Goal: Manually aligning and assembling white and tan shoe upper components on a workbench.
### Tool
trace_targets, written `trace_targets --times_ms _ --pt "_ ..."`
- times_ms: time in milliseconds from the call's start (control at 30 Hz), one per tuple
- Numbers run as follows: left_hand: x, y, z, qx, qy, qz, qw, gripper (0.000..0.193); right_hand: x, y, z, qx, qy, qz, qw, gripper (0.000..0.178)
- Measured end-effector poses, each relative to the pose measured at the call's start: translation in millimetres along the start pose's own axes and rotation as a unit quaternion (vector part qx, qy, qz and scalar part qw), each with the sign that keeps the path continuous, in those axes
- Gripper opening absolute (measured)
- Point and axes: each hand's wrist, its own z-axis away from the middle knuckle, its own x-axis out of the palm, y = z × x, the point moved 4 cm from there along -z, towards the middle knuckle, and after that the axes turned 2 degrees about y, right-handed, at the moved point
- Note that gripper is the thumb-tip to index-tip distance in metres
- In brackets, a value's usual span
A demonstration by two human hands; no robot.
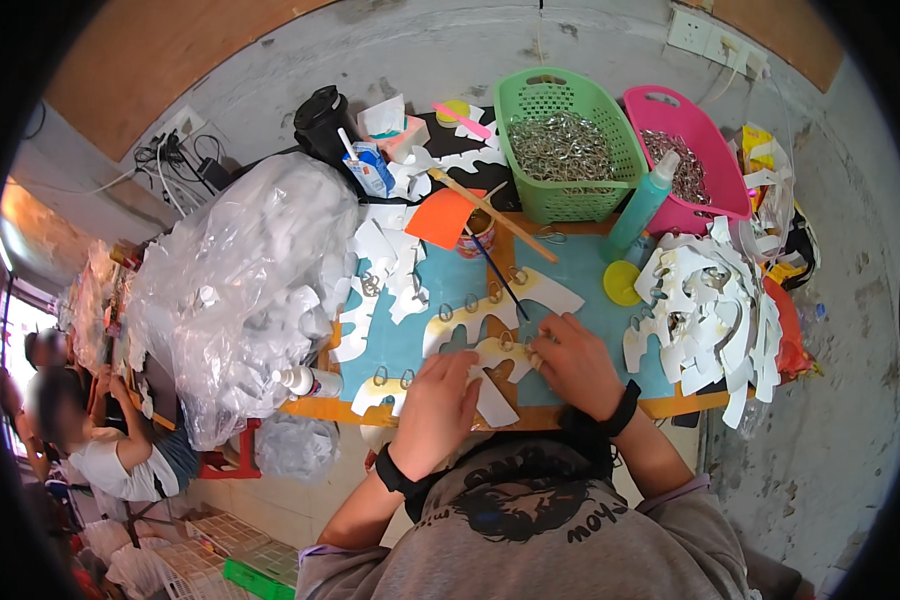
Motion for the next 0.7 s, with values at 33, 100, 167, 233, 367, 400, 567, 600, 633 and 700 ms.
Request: trace_targets --times_ms 33,100,167,233,367,400,567,600,633,700 --pt "3.2 1.7 3.5 0.01 -0.021 -0.003 1.0 0.026 1.3 -0.1 -0.1 -0.001 -0.001 0.001 1.0 0.01" --pt "7.7 5.2 9.0 0.025 -0.026 0.001 0.999 0.026 3.0 2.2 0.5 0.02 0.017 -0.019 0.999 0.009" --pt "12.7 7.8 14.3 0.041 -0.031 0.007 0.999 0.026 2.1 6.1 3.7 0.029 0.021 -0.052 0.998 0.011" --pt "18.9 8.9 20.1 0.06 -0.053 0.01 0.997 0.024 -5.1 11.7 6.4 0.037 0.025 -0.086 0.995 0.013" --pt "30.5 5.7 31.0 0.121 -0.052 0.023 0.991 0.024 -39.8 35.8 3.0 0.127 0.009 -0.11 0.986 0.018" --pt "33.2 6.5 34.0 0.14 -0.067 0.024 0.988 0.024 -45.9 43.9 -1.8 0.157 0.008 -0.083 0.984 0.021" --pt "27.1 7.5 29.9 0.125 -0.043 0.02 0.991 0.023 -41.1 74.2 -35.4 0.145 -0.063 -0.042 0.987 0.029" --pt "19.9 3.9 21.5 0.084 -0.017 -0.018 0.996 0.023 -33.0 81.7 -38.6 0.139 -0.082 -0.048 0.986 0.032" --pt "14.6 -0.1 13.2 0.044 0.01 -0.057 0.997 0.024 -25.6 88.9 -40.1 0.151 -0.103 -0.068 0.981 0.034" --pt "11.3 -8.1 2.2 0.024 0.017 -0.068 0.997 0.025 -15.4 90.1 -50.6 0.168 -0.118 -0.08 0.975 0.033"
